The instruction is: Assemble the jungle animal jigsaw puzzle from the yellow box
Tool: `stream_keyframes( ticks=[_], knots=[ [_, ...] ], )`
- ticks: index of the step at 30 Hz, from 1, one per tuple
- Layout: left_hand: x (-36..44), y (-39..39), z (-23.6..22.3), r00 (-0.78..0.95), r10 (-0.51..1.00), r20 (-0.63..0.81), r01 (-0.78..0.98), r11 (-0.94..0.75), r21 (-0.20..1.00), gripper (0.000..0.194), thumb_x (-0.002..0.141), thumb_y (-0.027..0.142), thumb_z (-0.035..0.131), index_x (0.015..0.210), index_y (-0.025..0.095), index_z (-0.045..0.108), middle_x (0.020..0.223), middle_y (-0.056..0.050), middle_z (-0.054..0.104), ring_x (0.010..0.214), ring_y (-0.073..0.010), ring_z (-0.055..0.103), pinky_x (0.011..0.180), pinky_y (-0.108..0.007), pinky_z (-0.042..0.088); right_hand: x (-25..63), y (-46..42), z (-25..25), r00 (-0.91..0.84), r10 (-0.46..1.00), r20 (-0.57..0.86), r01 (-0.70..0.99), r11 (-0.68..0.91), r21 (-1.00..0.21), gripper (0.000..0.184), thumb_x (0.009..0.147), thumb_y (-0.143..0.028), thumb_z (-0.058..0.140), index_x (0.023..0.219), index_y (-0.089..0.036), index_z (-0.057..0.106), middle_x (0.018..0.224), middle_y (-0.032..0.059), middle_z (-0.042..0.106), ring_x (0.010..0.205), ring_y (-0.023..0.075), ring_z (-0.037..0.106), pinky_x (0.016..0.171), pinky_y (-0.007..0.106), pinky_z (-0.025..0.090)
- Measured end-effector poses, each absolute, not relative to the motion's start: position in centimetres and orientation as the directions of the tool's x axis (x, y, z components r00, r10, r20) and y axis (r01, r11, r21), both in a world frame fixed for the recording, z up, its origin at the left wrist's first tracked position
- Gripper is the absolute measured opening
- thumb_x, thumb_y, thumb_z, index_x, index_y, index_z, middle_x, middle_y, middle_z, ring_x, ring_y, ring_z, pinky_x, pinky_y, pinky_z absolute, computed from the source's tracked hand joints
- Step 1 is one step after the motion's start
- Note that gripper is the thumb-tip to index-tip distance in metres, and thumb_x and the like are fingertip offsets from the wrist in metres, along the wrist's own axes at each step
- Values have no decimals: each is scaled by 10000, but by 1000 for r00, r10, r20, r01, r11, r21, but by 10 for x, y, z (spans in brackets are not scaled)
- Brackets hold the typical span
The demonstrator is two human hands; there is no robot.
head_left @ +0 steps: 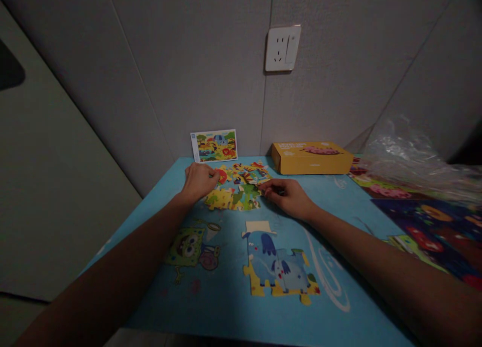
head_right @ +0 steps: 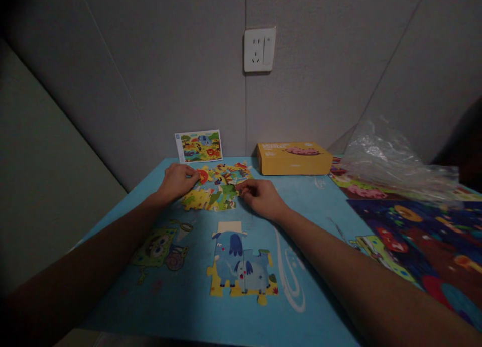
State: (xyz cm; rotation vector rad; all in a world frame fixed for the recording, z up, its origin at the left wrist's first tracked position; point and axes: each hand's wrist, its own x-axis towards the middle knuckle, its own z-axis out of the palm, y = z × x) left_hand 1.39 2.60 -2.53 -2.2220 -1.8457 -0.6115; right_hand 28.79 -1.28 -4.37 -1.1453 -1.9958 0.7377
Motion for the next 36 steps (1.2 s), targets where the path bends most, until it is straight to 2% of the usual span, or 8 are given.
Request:
stream_keyframes(
  ticks=[4,8,13,17,22,27,32,36],
  knots=[
    [13,24,-26,63,916,397,988,-115,107,359,854,419,504,798,196,779,911,-116,723,939,-340,599,816,-465,450,287,-15,-41,-355,884,304,504,455,-735,290,766,-232,524,933,-109,727,810,82,723,647,170,590,613,297,457],
    [21,19,-29,330,839,433,911,-403,85,354,856,451,535,1006,214,750,1194,-90,635,1138,-305,504,1008,-466,380,286,-16,-36,-263,903,340,534,430,-727,256,767,-195,529,899,-139,741,840,72,731,701,174,617,650,288,473],
    [32,9,-33,585,793,171,792,-604,88,569,879,569,482,1385,308,494,1493,-50,407,1355,-351,280,1110,-544,233,291,-12,-35,-116,887,447,709,389,-588,283,767,-166,541,962,-163,745,941,87,708,814,204,603,716,310,462],
    [32,4,-32,598,799,70,789,-602,126,607,897,619,411,1431,330,425,1540,-55,338,1401,-379,206,1122,-583,162,291,-11,-35,-278,870,407,772,454,-444,352,793,-197,573,1112,-133,705,1075,129,689,979,256,591,898,386,429],
    [32,1,-26,617,784,70,765,-618,181,687,896,607,422,1506,342,253,1527,-47,368,1395,-383,224,1122,-580,158,286,-15,-36,-475,784,400,693,613,-378,321,866,-278,538,1108,-150,706,1159,107,691,1062,266,582,975,425,393],
    [36,-1,-24,599,800,13,780,-588,216,660,886,600,443,1483,350,318,1552,-26,327,1438,-407,124,1114,-609,150,284,-16,-37,-538,735,411,637,675,-373,359,829,-282,585,1159,-176,682,1201,90,675,1153,275,540,1005,446,392],
    [37,-3,-20,571,820,-21,797,-549,251,652,868,606,470,1456,339,385,1545,-14,342,1445,-413,90,1124,-612,127,285,-15,-36,-460,750,475,653,648,-391,300,853,-295,562,1070,-158,717,1131,126,678,1055,260,588,966,429,426],
    [36,-4,-17,587,809,11,778,-569,267,599,861,566,515,1409,327,467,1520,-19,389,1440,-400,130,1128,-595,144,287,-14,-39,-420,789,449,712,593,-375,438,853,-341,568,1226,-123,642,1243,176,615,1156,307,538,1010,483,393]
  ],
)
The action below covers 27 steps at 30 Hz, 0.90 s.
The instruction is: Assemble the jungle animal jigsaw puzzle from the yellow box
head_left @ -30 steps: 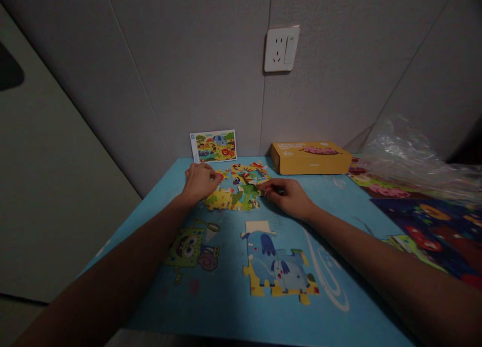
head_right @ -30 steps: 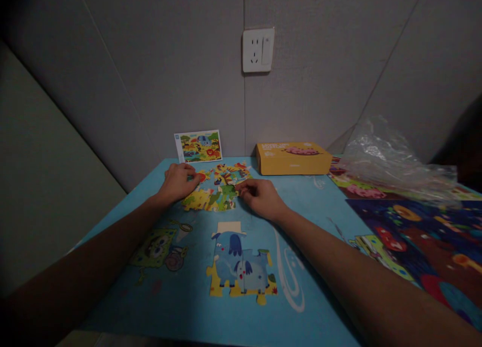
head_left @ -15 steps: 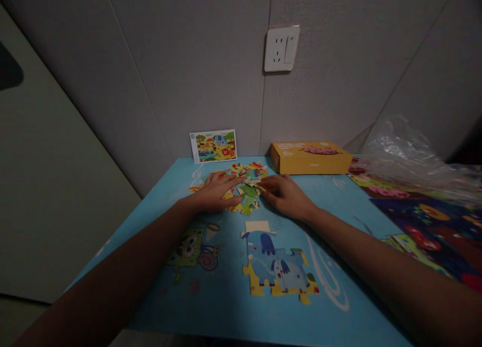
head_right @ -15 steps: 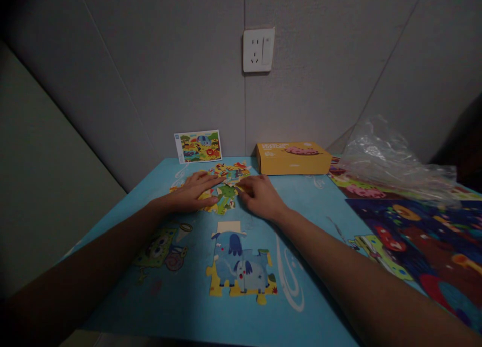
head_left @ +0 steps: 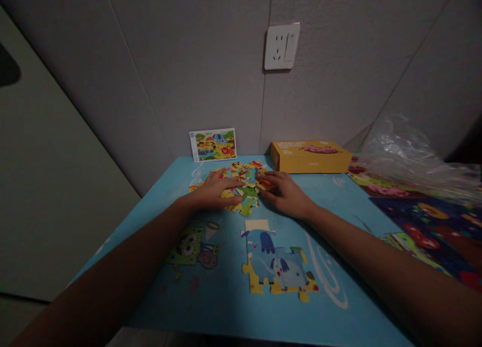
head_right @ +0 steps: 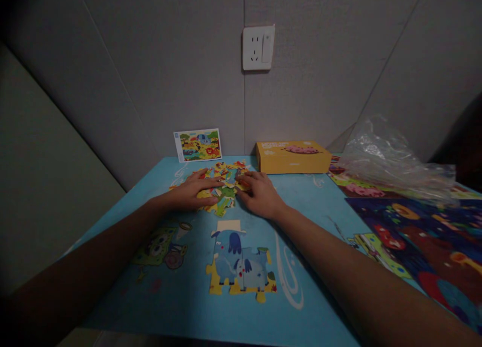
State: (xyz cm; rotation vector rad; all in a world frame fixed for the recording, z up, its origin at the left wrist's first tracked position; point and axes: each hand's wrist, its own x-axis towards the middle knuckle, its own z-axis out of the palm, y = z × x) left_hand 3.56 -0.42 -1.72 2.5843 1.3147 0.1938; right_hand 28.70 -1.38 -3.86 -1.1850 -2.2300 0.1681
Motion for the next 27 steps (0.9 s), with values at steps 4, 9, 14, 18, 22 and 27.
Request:
stream_keyframes(
  ticks=[4,9,14,18,22,27],
  knots=[
    [34,-4,-17,639,767,56,733,-629,258,539,863,538,535,1361,330,525,1488,-10,439,1435,-374,158,1129,-583,155,288,-13,-40,-463,786,410,695,609,-382,481,843,-333,573,1283,-138,600,1302,160,594,1205,311,521,1041,496,376],
    [35,-3,-19,638,760,123,725,-646,237,601,856,520,559,1410,304,468,1463,-28,470,1397,-364,241,1132,-545,182,287,-12,-40,-476,741,473,624,664,-413,492,825,-286,583,1289,-122,594,1342,170,570,1252,303,506,1073,490,366],
    [33,-1,-23,625,771,120,736,-633,238,645,850,521,570,1447,354,397,1508,-21,402,1422,-371,196,1132,-546,199,287,-13,-38,-459,728,510,573,681,-456,482,816,-260,583,1286,-155,594,1356,158,561,1268,308,500,1073,516,366],
    [32,0,-22,623,764,165,732,-645,221,625,858,481,581,1441,324,420,1501,-44,402,1435,-349,184,1150,-516,213,287,-18,-35,-423,763,489,567,644,-513,551,816,-289,583,1345,-148,529,1307,158,592,1189,303,560,1022,479,418],
    [34,-2,-20,618,743,257,710,-667,225,582,872,439,587,1424,325,444,1537,-45,329,1434,-309,222,1156,-470,250,286,-20,-32,-366,806,464,601,586,-543,369,839,-322,563,1162,-161,641,1126,138,673,1015,282,624,894,439,474],
    [38,-5,-19,667,671,323,653,-736,180,559,870,383,602,1409,329,466,1578,-56,240,1421,-328,259,1145,-513,258,285,-18,-31,-270,857,438,643,499,-581,299,893,-383,485,822,-179,692,847,95,689,810,237,629,722,352,461]
  ],
)
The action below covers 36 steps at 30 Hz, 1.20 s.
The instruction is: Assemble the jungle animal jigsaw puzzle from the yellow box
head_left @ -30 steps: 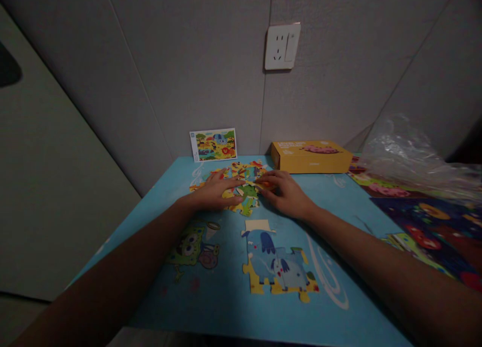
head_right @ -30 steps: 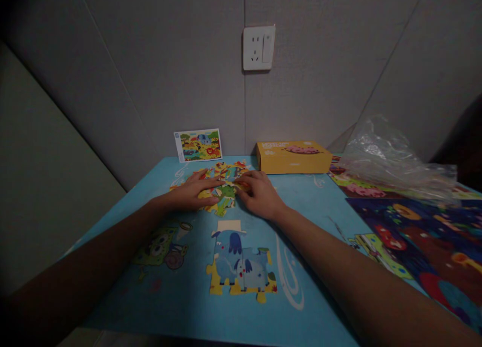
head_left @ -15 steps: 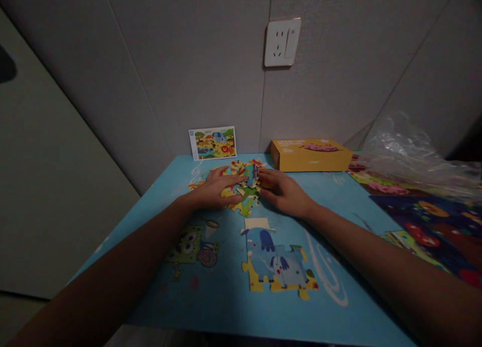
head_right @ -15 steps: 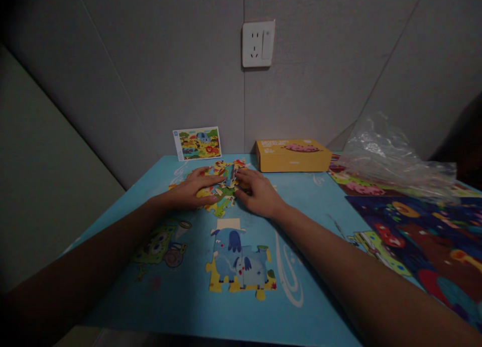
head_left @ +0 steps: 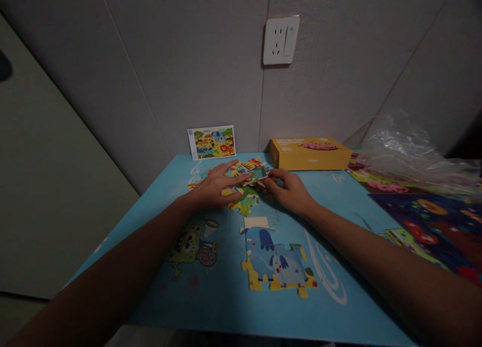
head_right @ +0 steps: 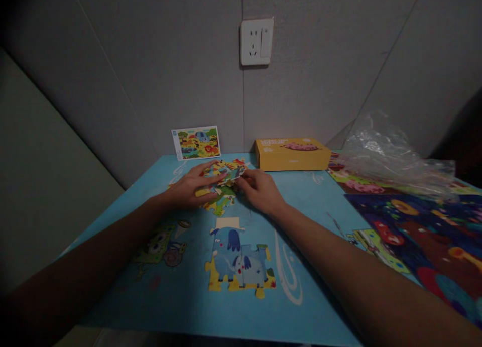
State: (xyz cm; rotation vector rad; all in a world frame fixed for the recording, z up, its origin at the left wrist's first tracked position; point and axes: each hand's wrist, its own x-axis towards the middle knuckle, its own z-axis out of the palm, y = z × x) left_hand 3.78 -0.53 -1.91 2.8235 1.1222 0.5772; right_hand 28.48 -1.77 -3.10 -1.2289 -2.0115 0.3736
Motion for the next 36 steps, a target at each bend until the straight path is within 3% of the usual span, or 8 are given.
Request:
stream_keyframes(
  ticks=[10,18,25,28,32,36],
  knots=[
    [40,-10,-15,707,675,211,657,-737,158,601,861,364,596,1435,351,418,1597,-18,196,1457,-338,154,1158,-552,190,283,-21,-26,-267,900,345,534,437,-724,271,864,-348,513,773,-165,691,788,91,698,738,214,623,637,307,452],
    [40,-9,-15,722,653,230,641,-756,134,568,874,374,576,1424,346,438,1600,-21,181,1463,-328,149,1165,-555,160,288,-19,-28,-311,863,398,514,505,-694,280,824,-353,485,609,-192,563,703,74,572,730,221,532,685,355,395],
    [36,-6,-17,751,594,288,587,-801,121,547,882,339,564,1417,302,455,1603,-59,138,1466,-331,132,1155,-573,167,290,-14,-35,-243,886,396,355,461,-814,397,845,-465,445,561,-194,500,606,32,510,665,183,493,649,327,386],
    [37,-7,-16,782,543,305,536,-836,114,540,868,287,570,1400,294,477,1584,-67,217,1469,-311,125,1152,-587,154,288,-11,-38,-200,928,316,378,370,-849,453,821,-559,480,582,-179,535,557,12,486,583,153,446,583,311,347],
    [38,-9,-13,799,523,296,510,-851,126,536,853,242,562,1383,292,498,1509,-59,396,1471,-293,123,1150,-606,137,287,-10,-39,-156,946,282,401,322,-857,394,746,-534,565,606,-166,568,586,22,531,573,144,453,581,310,335],
    [38,-10,-12,793,549,264,529,-836,147,556,856,278,562,1405,284,471,1546,-67,325,1466,-322,128,1144,-606,159,287,-9,-41,-164,947,276,428,320,-845,362,747,-510,549,613,-173,556,590,15,535,566,140,458,582,305,334]
  ],
)
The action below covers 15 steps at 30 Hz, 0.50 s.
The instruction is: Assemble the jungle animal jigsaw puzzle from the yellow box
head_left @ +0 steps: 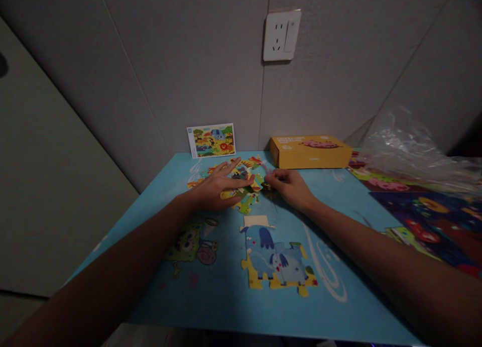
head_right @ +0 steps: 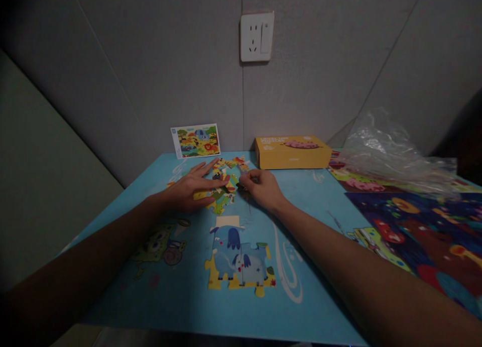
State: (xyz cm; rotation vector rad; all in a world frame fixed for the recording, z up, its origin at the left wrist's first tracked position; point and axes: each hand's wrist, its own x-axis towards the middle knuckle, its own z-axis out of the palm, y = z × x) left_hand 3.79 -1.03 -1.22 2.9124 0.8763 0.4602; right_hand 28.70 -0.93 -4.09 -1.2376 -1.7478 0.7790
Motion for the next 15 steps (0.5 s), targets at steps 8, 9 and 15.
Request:
stream_keyframes(
  ticks=[8,9,15],
  knots=[
    [34,-8,-15,695,651,304,629,-756,182,469,869,364,544,1337,329,547,1567,-31,282,1426,-328,270,1135,-592,209,288,-9,-40,-243,900,363,565,435,-701,329,823,-391,517,602,-162,602,664,43,592,626,159,526,598,295,376],
    [34,-7,-15,656,658,371,645,-743,177,435,871,354,530,1300,312,589,1547,-39,328,1402,-315,325,1133,-577,231,288,-10,-39,-234,902,363,575,430,-696,306,825,-368,525,632,-158,635,690,52,619,653,169,552,616,298,393],
    [28,2,-20,286,656,699,792,-572,213,312,851,296,488,890,210,785,1187,-97,676,1182,-261,574,1003,-437,445,289,-9,-40,-116,941,317,657,312,-687,188,793,-270,577,730,-161,716,798,82,705,751,220,632,703,340,460]
  ],
)
